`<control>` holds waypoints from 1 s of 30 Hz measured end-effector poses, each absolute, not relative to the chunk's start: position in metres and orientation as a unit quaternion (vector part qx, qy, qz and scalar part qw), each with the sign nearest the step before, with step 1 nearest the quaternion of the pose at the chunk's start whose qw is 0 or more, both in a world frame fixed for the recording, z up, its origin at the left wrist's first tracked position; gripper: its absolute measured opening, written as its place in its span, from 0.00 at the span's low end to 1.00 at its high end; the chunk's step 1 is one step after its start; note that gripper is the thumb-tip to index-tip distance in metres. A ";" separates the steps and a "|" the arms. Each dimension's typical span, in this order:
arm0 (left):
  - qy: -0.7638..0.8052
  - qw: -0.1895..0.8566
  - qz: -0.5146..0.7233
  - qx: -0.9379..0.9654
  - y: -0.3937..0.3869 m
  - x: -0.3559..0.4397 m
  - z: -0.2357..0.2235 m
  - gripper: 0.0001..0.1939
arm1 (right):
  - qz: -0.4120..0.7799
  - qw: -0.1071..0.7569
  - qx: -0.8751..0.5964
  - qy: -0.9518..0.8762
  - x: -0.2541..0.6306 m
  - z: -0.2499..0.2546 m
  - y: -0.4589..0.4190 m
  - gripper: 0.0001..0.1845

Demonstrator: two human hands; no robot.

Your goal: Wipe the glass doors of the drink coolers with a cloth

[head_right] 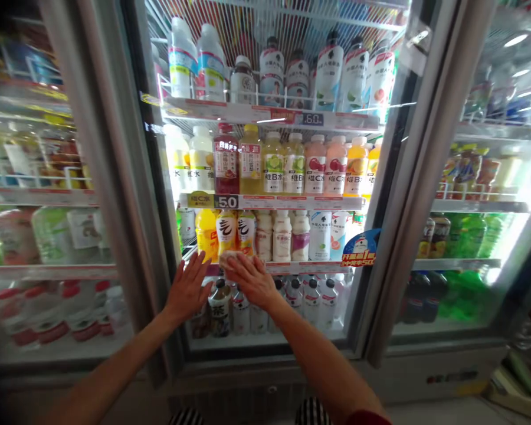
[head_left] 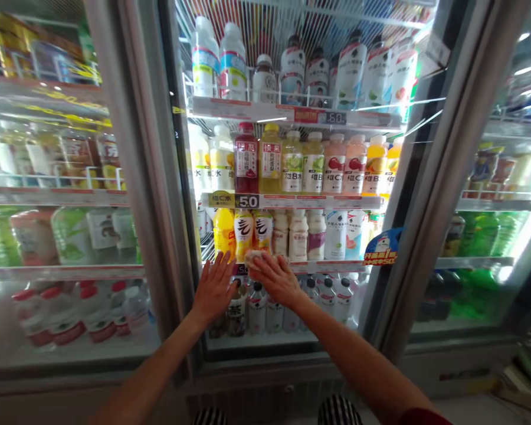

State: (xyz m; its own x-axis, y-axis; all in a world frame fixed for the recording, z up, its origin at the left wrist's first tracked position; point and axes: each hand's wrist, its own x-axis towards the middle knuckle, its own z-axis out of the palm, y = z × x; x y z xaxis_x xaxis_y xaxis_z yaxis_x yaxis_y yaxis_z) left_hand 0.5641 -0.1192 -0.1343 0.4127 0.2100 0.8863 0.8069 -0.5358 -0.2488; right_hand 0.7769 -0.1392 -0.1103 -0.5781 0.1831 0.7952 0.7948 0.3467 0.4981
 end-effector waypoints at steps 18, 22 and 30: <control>-0.377 0.294 -0.569 -0.669 -0.152 0.502 -0.115 0.34 | -0.423 0.364 -0.327 -0.763 0.667 -0.039 -0.109 0.24; -0.394 0.290 -0.571 -0.659 -0.153 0.492 -0.114 0.34 | -0.458 0.280 -0.212 -0.816 0.663 -0.083 -0.111 0.24; -0.378 0.292 -0.579 -0.660 -0.152 0.497 -0.098 0.34 | -0.456 0.325 -0.274 -0.782 0.668 -0.027 -0.097 0.24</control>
